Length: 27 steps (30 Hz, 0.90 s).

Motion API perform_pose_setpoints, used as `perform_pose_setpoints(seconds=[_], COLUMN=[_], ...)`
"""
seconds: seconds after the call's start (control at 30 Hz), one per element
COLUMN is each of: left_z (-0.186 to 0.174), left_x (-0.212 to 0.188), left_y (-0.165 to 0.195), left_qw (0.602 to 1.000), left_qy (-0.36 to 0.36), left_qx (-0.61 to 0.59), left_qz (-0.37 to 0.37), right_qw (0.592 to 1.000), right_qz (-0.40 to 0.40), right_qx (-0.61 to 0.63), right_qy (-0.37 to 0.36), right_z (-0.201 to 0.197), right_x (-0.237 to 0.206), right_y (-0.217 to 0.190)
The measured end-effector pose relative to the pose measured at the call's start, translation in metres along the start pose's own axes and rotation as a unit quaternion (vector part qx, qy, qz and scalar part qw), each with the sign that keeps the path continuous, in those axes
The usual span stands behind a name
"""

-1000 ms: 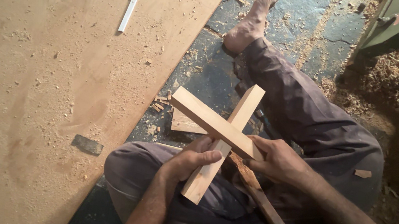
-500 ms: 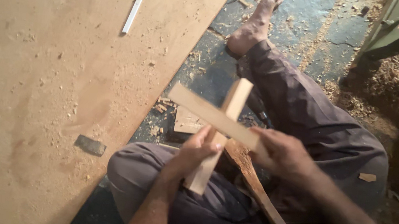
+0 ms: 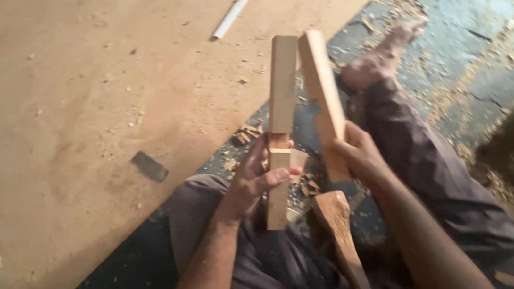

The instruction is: The person works on wood joints by hand, using a mallet and a chisel to shape the wood while sitting on the floor.

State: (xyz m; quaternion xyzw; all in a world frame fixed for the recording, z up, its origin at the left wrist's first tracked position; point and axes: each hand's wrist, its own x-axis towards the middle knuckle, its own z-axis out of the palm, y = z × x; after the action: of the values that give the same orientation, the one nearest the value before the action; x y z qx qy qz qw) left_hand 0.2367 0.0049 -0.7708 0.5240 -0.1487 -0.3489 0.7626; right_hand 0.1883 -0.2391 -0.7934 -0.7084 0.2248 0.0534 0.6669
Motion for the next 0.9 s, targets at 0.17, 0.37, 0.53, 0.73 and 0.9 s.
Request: perform_pose_setpoints(seconds=[0.17, 0.37, 0.53, 0.73, 0.9], left_z=[-0.009, -0.022, -0.029, -0.026, -0.021], left_x=[0.000, 0.004, 0.010, 0.011, 0.020], left_y=[-0.001, -0.007, -0.017, -0.025, -0.037], left_qw=[0.998, 0.996, 0.991, 0.987, 0.924], left_qy=[0.003, 0.034, 0.064, 0.100, 0.129], left_qx=[-0.029, -0.052, -0.052, 0.008, 0.283], left_qz=[0.060, 0.063, 0.108, 0.129, 0.222], right_qw=[0.997, 0.994, 0.992, 0.989, 0.979], right_qz=[-0.031, -0.031, -0.107, -0.128, -0.040], right_qx=[0.032, 0.090, -0.043, -0.079, -0.172], right_qy=[-0.059, -0.054, -0.040, -0.003, 0.103], right_z=[0.080, 0.135, 0.116, 0.092, 0.041], right_x=[0.064, 0.108, 0.088, 0.031, -0.016], right_y=[-0.033, -0.062, -0.025, 0.023, 0.024])
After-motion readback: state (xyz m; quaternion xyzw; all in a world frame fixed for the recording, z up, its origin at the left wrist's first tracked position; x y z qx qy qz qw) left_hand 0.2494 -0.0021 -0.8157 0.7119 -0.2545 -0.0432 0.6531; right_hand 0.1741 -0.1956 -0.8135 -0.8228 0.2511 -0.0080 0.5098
